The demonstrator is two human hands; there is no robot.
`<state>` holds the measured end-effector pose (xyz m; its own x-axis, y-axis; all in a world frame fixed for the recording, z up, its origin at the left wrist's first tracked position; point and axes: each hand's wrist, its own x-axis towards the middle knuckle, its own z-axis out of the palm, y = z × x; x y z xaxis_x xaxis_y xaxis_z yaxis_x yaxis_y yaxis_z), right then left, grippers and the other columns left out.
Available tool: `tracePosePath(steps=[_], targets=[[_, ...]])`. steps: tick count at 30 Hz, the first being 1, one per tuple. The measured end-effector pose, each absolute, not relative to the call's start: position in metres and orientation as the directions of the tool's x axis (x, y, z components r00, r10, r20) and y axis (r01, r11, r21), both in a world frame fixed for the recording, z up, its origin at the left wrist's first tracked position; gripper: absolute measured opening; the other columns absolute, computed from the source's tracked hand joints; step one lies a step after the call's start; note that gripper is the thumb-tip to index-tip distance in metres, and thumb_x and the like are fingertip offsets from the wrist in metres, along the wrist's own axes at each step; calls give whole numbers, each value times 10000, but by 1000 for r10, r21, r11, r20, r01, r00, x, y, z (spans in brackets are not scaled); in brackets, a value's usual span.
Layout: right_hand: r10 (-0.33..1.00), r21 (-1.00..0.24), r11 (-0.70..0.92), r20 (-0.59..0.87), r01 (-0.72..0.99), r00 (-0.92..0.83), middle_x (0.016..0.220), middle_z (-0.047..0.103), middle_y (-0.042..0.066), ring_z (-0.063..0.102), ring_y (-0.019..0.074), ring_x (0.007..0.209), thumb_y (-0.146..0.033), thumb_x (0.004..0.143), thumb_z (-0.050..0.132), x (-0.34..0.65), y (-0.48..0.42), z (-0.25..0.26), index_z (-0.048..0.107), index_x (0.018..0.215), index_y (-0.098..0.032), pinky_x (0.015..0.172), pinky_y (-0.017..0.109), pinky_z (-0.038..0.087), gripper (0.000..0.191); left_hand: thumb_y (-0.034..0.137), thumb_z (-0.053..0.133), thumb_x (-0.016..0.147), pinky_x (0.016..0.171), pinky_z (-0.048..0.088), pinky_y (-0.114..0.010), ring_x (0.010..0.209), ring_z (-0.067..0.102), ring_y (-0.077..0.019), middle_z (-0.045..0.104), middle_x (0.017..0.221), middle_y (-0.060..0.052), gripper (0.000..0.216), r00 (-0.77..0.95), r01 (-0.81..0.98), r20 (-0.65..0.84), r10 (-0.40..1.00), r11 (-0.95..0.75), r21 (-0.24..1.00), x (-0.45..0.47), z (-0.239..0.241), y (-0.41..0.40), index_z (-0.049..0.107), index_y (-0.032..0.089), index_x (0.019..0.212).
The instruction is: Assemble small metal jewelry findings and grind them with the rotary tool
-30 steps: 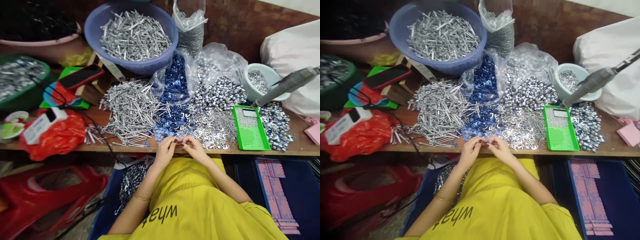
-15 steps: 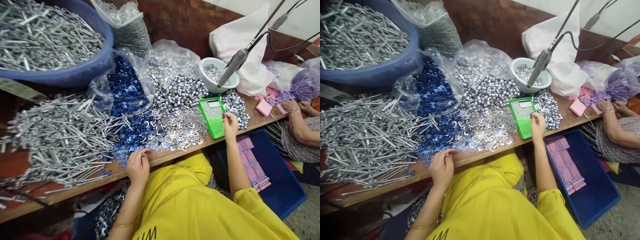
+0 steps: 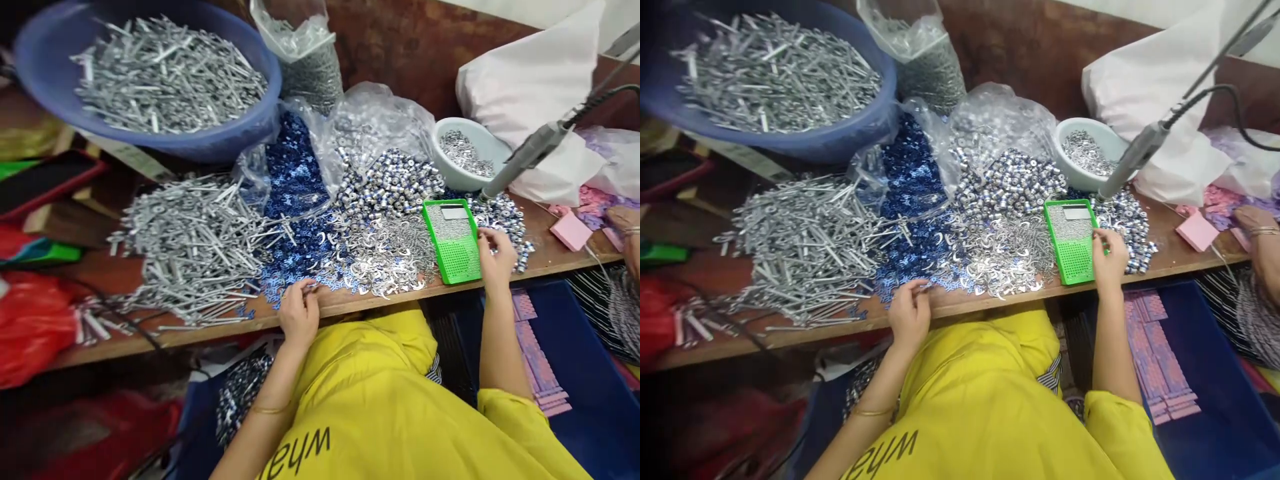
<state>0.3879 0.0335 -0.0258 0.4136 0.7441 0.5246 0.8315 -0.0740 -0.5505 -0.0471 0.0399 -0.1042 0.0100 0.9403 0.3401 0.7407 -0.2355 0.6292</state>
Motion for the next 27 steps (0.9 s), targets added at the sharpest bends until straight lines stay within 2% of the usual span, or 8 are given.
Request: tracePosePath(steps=[2, 4, 7, 10, 16, 20, 23, 27], targets=[[915, -625, 80, 354, 777, 191, 1037, 711, 61, 651, 195, 914, -346, 939, 534, 338, 22, -24, 685, 1073, -222, 820, 349, 516, 236, 338, 474, 949, 819, 486, -356, 926, 648, -237, 667, 1031, -116, 273, -16, 706, 303, 953, -204, 678, -48, -105, 40, 561, 172, 1148], [977, -655, 147, 215, 741, -4, 1014, 720, 55, 660, 200, 925, -342, 946, 543, 295, 12, -27, 684, 1049, -234, 831, 348, 516, 206, 345, 430, 970, 830, 489, -357, 947, 644, -232, 656, 1036, -118, 274, -21, 682, 294, 955, -201, 703, -49, -103, 38, 548, 170, 1145], [993, -673, 120, 95, 729, -76, 937, 710, 52, 653, 199, 853, -331, 953, 537, 254, -1, -40, 673, 987, -230, 776, 333, 507, 172, 299, 362, 1003, 829, 487, -348, 924, 633, -216, 657, 964, -92, 241, 21, 648, 292, 956, -236, 724, -50, -98, 33, 572, 184, 1031], [995, -697, 76, 5, 713, -101, 853, 680, 32, 625, 177, 760, -314, 950, 547, 234, -9, -56, 649, 939, -225, 691, 295, 476, 136, 261, 421, 998, 821, 487, -334, 893, 626, -201, 666, 913, -68, 192, 136, 552, 296, 945, -320, 770, -47, -92, 26, 598, 189, 984], [994, -594, 109, 50, 797, -99, 885, 640, 49, 605, 187, 796, -294, 970, 511, 216, 4, -79, 625, 930, -219, 708, 292, 443, 142, 202, 460, 986, 831, 476, -344, 900, 607, -205, 689, 919, -70, 170, 457, 361, 284, 843, -468, 807, -21, -82, 23, 629, 193, 1006], [994, -577, 99, 90, 811, -58, 884, 629, 47, 600, 189, 796, -277, 962, 524, 213, 20, -80, 613, 920, -217, 720, 294, 442, 115, 201, 443, 989, 842, 467, -365, 928, 602, -222, 693, 962, -95, 198, 559, 314, 252, 790, -483, 818, -6, -75, 29, 639, 183, 998], [989, -635, 132, 135, 761, -58, 909, 636, 46, 599, 180, 800, -279, 972, 506, 209, 22, -76, 603, 963, -214, 726, 291, 450, 117, 191, 444, 986, 867, 468, -372, 967, 604, -224, 697, 994, -101, 203, 521, 307, 257, 814, -459, 834, -8, -75, 30, 646, 181, 1006], [981, -645, 189, 154, 740, -116, 940, 636, 57, 606, 189, 833, -315, 980, 496, 202, 23, -76, 603, 1011, -216, 744, 304, 464, 149, 226, 474, 985, 871, 483, -359, 954, 619, -211, 696, 963, -85, 183, 274, 350, 272, 923, -359, 865, -24, -80, 28, 651, 181, 998]])
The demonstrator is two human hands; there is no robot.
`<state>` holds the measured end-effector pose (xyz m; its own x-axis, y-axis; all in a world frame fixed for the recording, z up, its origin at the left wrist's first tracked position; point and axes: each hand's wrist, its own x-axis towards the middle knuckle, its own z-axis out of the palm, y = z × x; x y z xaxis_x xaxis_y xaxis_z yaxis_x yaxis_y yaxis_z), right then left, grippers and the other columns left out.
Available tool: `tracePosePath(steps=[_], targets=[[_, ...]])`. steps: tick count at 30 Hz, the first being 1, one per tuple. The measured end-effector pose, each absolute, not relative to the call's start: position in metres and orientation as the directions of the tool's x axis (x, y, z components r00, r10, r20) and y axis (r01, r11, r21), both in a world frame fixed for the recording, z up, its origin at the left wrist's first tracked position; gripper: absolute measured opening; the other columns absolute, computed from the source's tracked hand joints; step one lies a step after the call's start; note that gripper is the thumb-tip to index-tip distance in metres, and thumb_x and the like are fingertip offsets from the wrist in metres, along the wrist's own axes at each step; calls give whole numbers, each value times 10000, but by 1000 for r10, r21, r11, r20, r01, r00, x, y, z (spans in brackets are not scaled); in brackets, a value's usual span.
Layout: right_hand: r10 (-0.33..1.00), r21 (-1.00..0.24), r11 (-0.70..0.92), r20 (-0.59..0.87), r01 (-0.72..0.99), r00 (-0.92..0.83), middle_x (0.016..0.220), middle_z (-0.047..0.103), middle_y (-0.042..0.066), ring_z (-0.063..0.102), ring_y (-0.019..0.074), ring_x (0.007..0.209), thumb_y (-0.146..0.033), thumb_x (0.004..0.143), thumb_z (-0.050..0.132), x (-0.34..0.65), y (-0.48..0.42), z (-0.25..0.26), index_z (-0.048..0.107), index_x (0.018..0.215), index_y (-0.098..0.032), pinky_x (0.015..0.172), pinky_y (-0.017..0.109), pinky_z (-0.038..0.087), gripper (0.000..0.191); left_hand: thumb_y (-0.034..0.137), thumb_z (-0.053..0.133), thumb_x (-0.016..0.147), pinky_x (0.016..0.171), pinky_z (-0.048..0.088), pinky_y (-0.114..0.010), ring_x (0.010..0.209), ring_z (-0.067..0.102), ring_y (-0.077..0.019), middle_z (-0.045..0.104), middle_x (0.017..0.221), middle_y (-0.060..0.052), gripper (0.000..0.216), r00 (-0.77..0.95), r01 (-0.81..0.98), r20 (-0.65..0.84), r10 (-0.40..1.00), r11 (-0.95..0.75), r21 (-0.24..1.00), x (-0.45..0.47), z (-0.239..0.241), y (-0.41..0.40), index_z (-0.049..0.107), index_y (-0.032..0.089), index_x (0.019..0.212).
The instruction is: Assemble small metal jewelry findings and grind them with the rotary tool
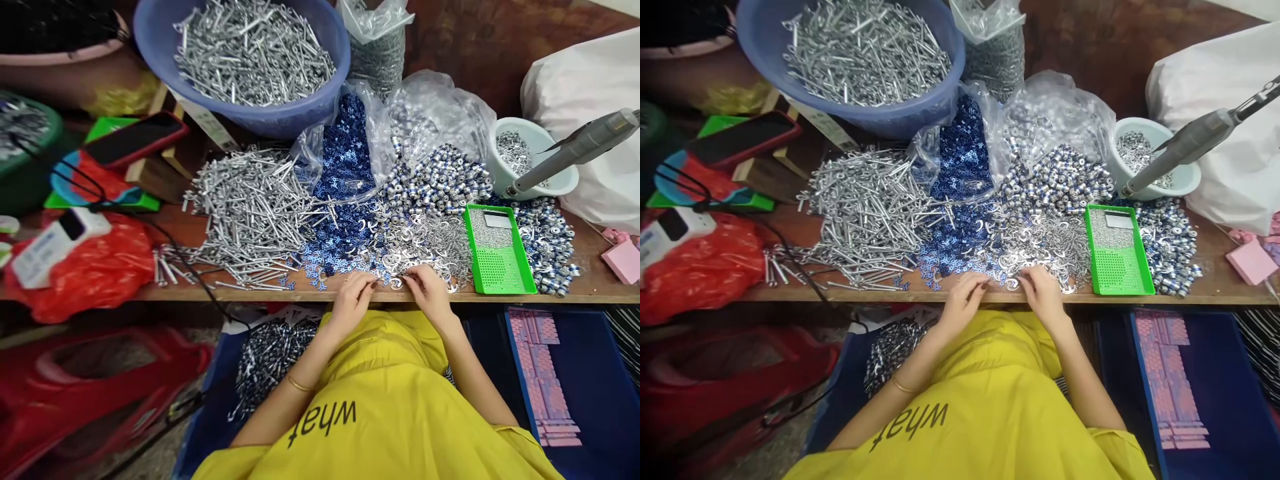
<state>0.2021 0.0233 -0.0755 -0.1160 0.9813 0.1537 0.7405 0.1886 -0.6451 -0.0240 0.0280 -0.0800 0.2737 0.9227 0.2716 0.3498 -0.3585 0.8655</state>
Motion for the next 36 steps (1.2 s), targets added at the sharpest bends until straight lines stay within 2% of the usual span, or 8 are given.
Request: tracePosePath(steps=[6, 10, 14, 21, 28, 30, 33, 36], targets=[[980, -634, 180, 183, 752, -79, 982, 642, 73, 619, 202, 847, -309, 967, 514, 197, 35, -74, 594, 1121, -217, 742, 323, 483, 197, 272, 490, 988, 830, 492, -325, 914, 646, -192, 705, 956, -66, 195, 68, 411, 232, 970, -239, 880, -45, -81, 28, 664, 191, 1022], [973, -624, 223, 192, 749, -130, 965, 652, 63, 630, 198, 873, -289, 981, 481, 193, 34, -70, 626, 1032, -231, 771, 320, 490, 164, 282, 460, 999, 853, 483, -333, 937, 635, -199, 703, 958, -62, 212, -2, 504, 259, 966, -223, 834, -49, -82, 30, 651, 190, 999], [971, -611, 231, 190, 757, -143, 970, 663, 58, 639, 198, 903, -279, 980, 480, 202, 37, -67, 644, 994, -237, 802, 321, 498, 171, 281, 448, 1003, 849, 477, -334, 939, 626, -204, 699, 945, -62, 213, 2, 538, 294, 956, -249, 805, -47, -84, 33, 639, 188, 988], [945, -549, 179, 328, 816, 13, 1014, 675, 65, 637, 202, 918, -264, 970, 478, 235, 68, -44, 657, 1016, -227, 769, 317, 483, 189, 276, 443, 1004, 807, 471, -325, 890, 626, -198, 684, 906, -55, 206, 71, 509, 288, 955, -283, 813, -35, -78, 36, 629, 193, 971], [981, -378, 117, 186, 919, -48, 984, 666, 84, 606, 241, 922, -325, 935, 556, 221, 100, -48, 664, 883, -210, 677, 321, 447, 166, 285, 446, 1002, 798, 456, -328, 885, 618, -209, 683, 889, -59, 214, 95, 507, 265, 960, -275, 817, -22, -75, 35, 635, 193, 960], [975, -415, 146, 212, 898, -61, 971, 664, 92, 593, 252, 951, -298, 934, 545, 222, 102, -51, 654, 853, -206, 731, 345, 464, 164, 286, 451, 999, 801, 459, -327, 893, 624, -210, 688, 901, -61, 209, 96, 485, 244, 965, -260, 835, -21, -72, 36, 638, 195, 974], [951, -626, 178, 309, 759, 32, 957, 675, 83, 607, 234, 923, -296, 941, 526, 224, 92, -47, 647, 920, -208, 810, 380, 493, 151, 278, 443, 1003, 835, 467, -339, 937, 635, -215, 701, 964, -77, 208, 119, 432, 196, 973, -228, 872, -17, -65, 36, 633, 194, 1023], [977, -860, 164, 211, 482, 44, 932, 680, 51, 623, 173, 745, -334, 948, 529, 217, 68, -29, 649, 1006, -228, 690, 328, 524, 170, 276, 417, 1014, 828, 466, -333, 931, 628, -210, 691, 955, -73, 219, 209, 385, 182, 961, -252, 888, -8, -52, 35, 621, 198, 1025]])
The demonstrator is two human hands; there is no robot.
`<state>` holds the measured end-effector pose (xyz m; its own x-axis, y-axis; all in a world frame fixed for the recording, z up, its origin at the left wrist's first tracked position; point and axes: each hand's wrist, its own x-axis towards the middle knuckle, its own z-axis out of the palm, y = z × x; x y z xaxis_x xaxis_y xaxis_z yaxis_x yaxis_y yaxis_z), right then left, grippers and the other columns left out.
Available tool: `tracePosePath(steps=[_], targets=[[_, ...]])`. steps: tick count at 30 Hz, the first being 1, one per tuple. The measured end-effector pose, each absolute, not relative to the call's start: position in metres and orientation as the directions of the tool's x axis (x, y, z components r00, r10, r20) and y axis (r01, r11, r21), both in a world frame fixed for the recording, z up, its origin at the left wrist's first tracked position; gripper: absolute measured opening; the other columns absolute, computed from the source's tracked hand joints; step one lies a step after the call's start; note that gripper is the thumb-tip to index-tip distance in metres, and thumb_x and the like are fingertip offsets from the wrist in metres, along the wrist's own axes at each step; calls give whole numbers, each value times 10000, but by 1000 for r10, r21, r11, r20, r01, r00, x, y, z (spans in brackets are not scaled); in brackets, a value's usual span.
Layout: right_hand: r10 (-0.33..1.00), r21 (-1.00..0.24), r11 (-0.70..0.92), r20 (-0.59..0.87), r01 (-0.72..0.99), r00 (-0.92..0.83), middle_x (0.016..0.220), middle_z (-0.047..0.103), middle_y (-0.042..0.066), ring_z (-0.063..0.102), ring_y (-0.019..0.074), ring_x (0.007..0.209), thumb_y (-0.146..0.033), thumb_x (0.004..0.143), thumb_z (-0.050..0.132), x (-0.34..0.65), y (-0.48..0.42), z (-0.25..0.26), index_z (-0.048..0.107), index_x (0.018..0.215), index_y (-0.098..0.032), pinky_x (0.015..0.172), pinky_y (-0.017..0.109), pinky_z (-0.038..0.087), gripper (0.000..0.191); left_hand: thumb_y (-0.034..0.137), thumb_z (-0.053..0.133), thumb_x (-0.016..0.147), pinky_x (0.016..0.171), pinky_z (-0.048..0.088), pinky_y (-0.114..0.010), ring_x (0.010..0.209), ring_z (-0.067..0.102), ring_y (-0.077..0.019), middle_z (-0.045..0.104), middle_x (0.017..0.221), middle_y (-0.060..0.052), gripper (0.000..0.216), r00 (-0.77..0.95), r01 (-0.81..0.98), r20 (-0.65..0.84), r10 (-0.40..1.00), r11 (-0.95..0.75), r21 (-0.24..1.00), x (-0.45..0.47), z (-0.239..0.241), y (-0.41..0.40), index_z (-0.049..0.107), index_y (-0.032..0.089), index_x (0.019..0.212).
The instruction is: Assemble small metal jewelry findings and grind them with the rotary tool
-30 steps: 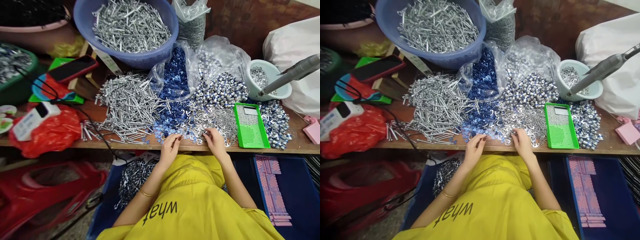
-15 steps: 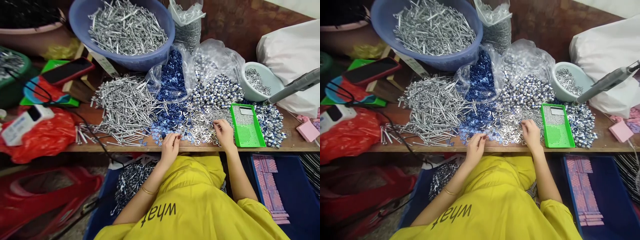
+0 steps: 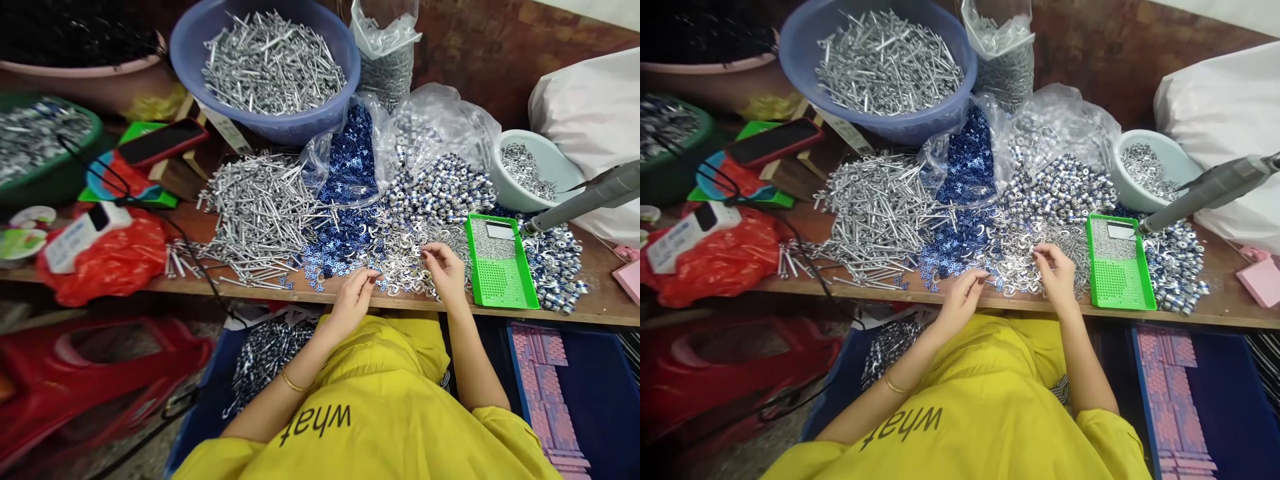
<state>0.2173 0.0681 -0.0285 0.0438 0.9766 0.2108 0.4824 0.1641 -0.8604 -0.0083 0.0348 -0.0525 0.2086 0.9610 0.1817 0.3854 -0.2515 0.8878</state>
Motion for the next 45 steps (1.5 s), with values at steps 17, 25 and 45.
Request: tracePosePath(steps=[17, 25, 45], targets=[[785, -706, 522, 178, 479, -593, 1042, 671, 66, 622, 202, 941, -301, 974, 514, 203, 59, -1, 604, 1214, -264, 819, 371, 545, 258, 278, 385, 1014, 731, 458, -317, 803, 598, -202, 644, 911, -65, 274, 331, 418, 95, 939, -236, 877, -5, -41, 25, 544, 193, 1221], [920, -256, 298, 333, 920, -205, 940, 599, 149, 509, 326, 1020, -115, 864, 552, 226, 196, -45, 679, 790, -180, 861, 545, 453, 161, 351, 404, 1018, 824, 470, -324, 890, 623, -209, 664, 876, -62, 326, 247, 333, 111, 963, -192, 923, -15, -36, 29, 657, 192, 888], [983, -990, 103, 87, 96, -160, 1103, 698, 61, 674, 212, 1005, -352, 916, 607, 171, 47, -28, 632, 1109, -261, 889, 394, 572, 215, 490, 360, 1002, 658, 431, -274, 682, 526, -163, 585, 724, -19, 423, 196, 230, -61, 979, 15, 973, -6, -45, 33, 554, 187, 778]])
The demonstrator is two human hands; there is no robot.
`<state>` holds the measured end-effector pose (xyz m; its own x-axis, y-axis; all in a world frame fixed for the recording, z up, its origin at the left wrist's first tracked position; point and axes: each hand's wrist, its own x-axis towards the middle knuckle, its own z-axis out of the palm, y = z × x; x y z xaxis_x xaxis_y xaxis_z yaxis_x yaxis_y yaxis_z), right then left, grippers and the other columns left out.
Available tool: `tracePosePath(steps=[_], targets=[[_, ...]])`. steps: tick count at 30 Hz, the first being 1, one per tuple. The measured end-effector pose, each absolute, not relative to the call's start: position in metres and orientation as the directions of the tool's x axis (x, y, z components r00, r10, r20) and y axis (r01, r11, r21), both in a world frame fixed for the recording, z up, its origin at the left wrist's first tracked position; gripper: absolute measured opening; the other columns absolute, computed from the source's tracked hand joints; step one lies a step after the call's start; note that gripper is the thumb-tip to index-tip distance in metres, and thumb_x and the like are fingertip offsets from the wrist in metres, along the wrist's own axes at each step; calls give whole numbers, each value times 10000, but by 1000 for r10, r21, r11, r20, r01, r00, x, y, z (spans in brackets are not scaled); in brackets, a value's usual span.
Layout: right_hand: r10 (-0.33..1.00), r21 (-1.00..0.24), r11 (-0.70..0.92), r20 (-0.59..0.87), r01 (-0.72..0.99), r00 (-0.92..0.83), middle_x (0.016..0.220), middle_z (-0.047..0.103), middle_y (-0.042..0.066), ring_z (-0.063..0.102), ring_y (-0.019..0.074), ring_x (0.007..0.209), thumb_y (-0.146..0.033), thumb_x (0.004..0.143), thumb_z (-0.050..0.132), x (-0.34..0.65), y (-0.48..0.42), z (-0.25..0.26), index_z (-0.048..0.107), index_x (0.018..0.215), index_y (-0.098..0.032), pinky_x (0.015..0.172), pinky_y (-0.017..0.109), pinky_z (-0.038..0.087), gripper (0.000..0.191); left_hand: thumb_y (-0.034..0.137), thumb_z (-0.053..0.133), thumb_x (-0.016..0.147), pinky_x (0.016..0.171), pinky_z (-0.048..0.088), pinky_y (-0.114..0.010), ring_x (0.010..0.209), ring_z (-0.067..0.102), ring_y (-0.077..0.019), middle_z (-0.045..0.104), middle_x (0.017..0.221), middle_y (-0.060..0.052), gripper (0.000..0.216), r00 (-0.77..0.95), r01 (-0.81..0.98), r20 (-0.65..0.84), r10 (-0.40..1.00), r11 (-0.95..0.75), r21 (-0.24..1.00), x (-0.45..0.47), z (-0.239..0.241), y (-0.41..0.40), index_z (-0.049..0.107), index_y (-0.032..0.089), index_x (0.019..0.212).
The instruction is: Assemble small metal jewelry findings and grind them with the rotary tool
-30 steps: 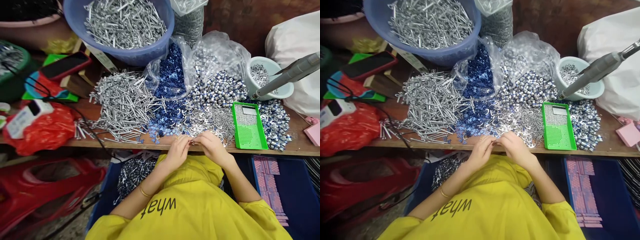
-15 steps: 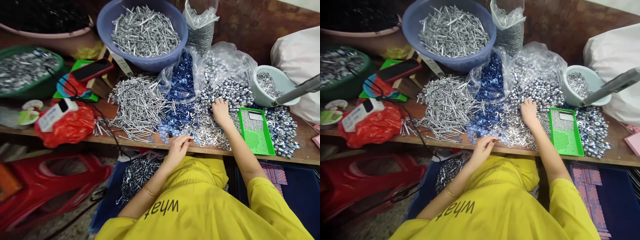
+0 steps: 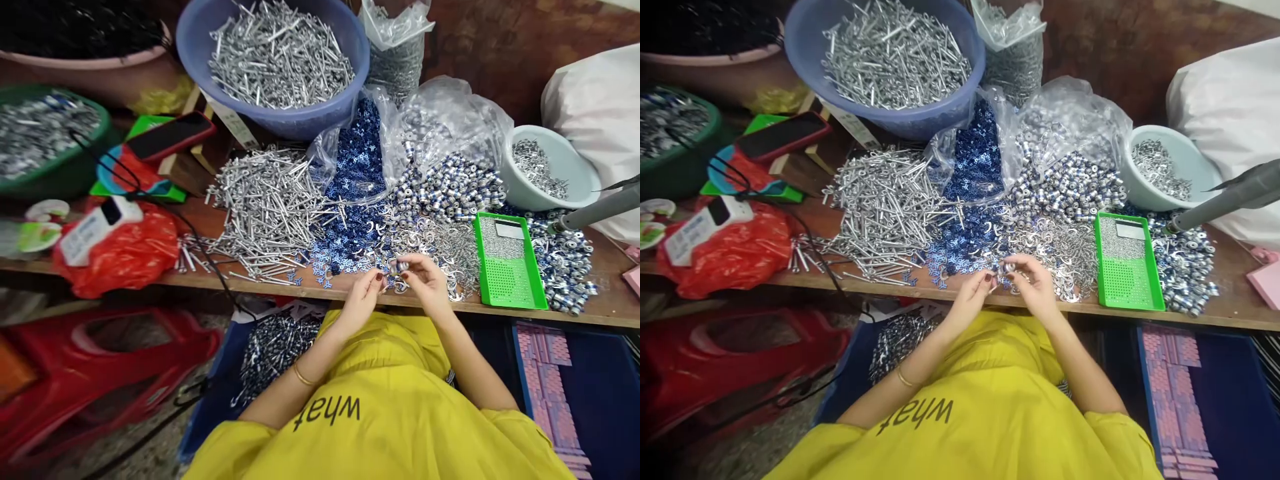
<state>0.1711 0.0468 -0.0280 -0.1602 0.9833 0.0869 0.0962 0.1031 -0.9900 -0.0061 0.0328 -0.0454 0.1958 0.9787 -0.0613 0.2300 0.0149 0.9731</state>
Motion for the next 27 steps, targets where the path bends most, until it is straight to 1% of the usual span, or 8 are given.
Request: tracePosePath(steps=[3, 6, 10, 14, 17, 21, 23, 27], targets=[[991, -1000, 6, 8, -20, -130, 1073, 722, 72, 696, 222, 991, -380, 873, 670, 162, 29, -39, 632, 1077, -248, 893, 391, 579, 246, 548, 376, 985, 667, 445, -280, 698, 537, -169, 587, 728, -28, 464, 226, 164, -81, 971, 44, 985, -1, -44, 24, 554, 184, 761], [993, -1000, -11, -11, 1, -121, 1053, 733, 69, 704, 221, 969, -376, 868, 680, 160, 29, -46, 643, 1082, -251, 878, 394, 582, 250, 573, 382, 978, 740, 483, -310, 774, 578, -187, 628, 823, -59, 466, 228, 73, -128, 965, 114, 991, 2, -49, 18, 589, 180, 838], [981, -969, 168, 146, 182, -130, 1089, 725, 64, 666, 235, 1076, -365, 900, 637, 150, 41, -38, 678, 1066, -267, 997, 451, 524, 197, 592, 338, 985, 871, 511, -350, 966, 619, -214, 656, 1048, -98, 484, 160, -38, -128, 979, 136, 990, 1, -49, 21, 594, 198, 1103], [931, -900, 318, 238, 297, -278, 1334, 620, 59, 570, 235, 1251, -350, 941, 577, 147, 45, -21, 642, 1201, -305, 1110, 473, 431, 272, 599, 446, 950, 879, 515, -329, 952, 610, -204, 652, 993, -72, 453, 120, 10, -88, 989, 87, 996, -15, -43, 30, 625, 193, 1040], [954, -930, 229, 155, 288, -258, 1320, 615, 90, 648, 212, 1111, -374, 972, 512, 164, 29, -28, 613, 1235, -277, 977, 411, 529, 298, 605, 483, 930, 779, 533, -299, 870, 604, -181, 648, 976, -73, 447, 7, -46, -163, 987, 163, 986, -37, -50, 33, 625, 186, 995], [790, -866, 151, -184, 476, -585, 1112, 726, 68, 664, 232, 1077, -407, 921, 589, 194, -13, -85, 720, 998, -242, 992, 387, 506, 225, 630, 530, 890, 762, 536, -285, 919, 615, -188, 647, 1056, -92, 474, -139, -179, -263, 955, 236, 955, -58, -68, 30, 643, 193, 1035], [883, -715, 9, -323, 699, -341, 1206, 706, 75, 624, 280, 1166, -403, 832, 688, 206, -29, -124, 724, 1061, -250, 1056, 418, 450, 278, 639, 556, 868, 770, 535, -291, 918, 618, -195, 651, 1048, -96, 486, -126, -204, -303, 945, 274, 940, -59, -72, 27, 662, 194, 1033], [950, -644, -196, -312, 740, -20, 1279, 676, 77, 556, 299, 1275, -318, 854, 585, 224, -41, -189, 695, 1161, -258, 1117, 429, 384, 332, 650, 571, 852, 738, 519, -282, 842, 604, -176, 667, 1038, -100, 497, -36, -238, -326, 945, 309, 921, -46, -75, 20, 682, 191, 1008]])
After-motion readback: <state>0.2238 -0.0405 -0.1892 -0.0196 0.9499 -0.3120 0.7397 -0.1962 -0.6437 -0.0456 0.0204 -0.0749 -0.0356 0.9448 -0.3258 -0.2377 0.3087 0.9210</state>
